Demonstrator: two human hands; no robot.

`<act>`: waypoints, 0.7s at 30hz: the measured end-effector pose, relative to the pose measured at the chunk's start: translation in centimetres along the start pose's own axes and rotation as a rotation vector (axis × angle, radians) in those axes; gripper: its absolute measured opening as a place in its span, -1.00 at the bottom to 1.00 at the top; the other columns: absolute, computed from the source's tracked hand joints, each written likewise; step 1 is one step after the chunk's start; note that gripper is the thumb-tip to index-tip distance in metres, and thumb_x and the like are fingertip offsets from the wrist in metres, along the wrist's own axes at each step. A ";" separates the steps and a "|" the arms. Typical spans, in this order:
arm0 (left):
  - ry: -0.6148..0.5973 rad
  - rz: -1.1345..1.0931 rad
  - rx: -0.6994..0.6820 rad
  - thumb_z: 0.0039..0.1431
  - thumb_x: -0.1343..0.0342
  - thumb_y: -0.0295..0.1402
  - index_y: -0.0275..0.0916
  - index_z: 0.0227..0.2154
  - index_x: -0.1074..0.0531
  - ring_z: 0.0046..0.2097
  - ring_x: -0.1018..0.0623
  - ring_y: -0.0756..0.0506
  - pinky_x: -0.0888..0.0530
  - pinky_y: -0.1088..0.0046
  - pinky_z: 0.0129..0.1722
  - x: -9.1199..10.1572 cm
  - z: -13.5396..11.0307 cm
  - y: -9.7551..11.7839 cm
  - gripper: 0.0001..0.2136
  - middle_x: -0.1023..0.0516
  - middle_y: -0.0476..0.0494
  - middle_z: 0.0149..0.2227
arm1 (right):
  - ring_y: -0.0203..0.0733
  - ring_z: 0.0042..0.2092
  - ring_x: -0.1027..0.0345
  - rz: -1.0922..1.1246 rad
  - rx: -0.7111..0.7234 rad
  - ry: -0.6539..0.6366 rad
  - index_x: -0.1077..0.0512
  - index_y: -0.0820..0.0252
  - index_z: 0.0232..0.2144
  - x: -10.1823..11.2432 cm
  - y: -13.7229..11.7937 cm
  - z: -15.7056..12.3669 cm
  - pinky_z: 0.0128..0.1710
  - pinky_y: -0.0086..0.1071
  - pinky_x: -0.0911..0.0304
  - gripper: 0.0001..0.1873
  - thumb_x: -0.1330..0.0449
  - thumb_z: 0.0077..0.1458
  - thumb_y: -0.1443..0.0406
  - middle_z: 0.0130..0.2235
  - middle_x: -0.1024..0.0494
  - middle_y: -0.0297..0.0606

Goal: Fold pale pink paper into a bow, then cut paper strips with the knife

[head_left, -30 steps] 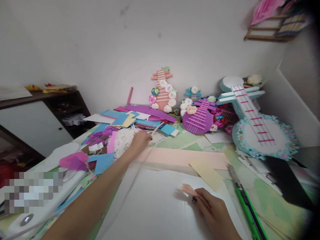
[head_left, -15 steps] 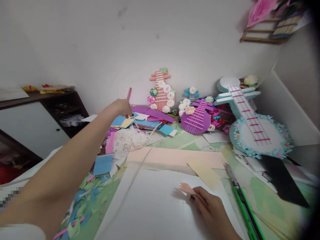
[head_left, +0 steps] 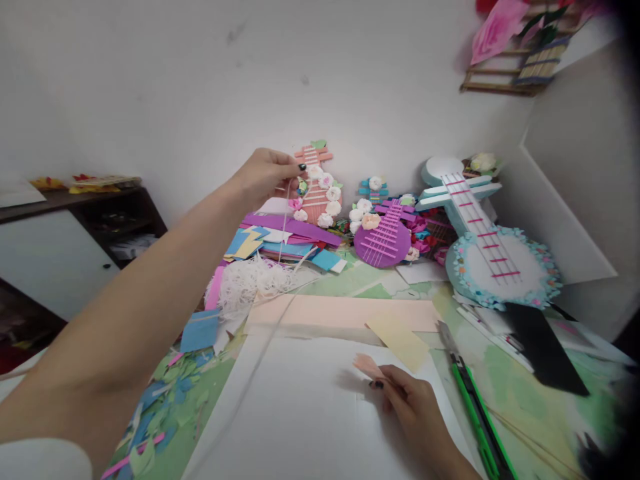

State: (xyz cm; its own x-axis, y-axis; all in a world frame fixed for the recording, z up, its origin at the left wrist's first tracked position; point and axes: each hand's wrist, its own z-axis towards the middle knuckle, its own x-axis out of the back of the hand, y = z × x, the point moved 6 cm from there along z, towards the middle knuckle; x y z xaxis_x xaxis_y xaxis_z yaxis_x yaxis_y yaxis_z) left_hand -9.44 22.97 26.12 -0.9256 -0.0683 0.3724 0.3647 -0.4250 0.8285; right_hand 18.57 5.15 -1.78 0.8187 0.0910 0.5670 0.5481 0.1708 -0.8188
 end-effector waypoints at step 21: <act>-0.424 -0.334 0.199 0.11 -0.08 -0.16 -0.30 -0.56 -0.40 -0.57 -0.29 0.08 -0.24 0.53 -0.55 -22.4 -19.3 -5.3 -0.70 -0.36 0.01 -0.61 | -0.41 -0.65 -0.21 0.959 -0.232 0.198 -0.31 0.22 -0.47 1.5 -0.6 1.0 -0.67 -0.51 -0.09 -0.59 -0.36 -0.19 0.07 -0.48 -0.56 -0.25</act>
State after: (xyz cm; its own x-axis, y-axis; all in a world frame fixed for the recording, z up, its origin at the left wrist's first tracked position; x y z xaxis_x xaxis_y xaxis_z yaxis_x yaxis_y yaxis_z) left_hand 7.42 9.34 5.25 -0.8869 0.4262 0.1785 0.1100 -0.1807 0.9774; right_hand 19.30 6.17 -0.34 0.9339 -0.0782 -0.3489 -0.3550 -0.0864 -0.9309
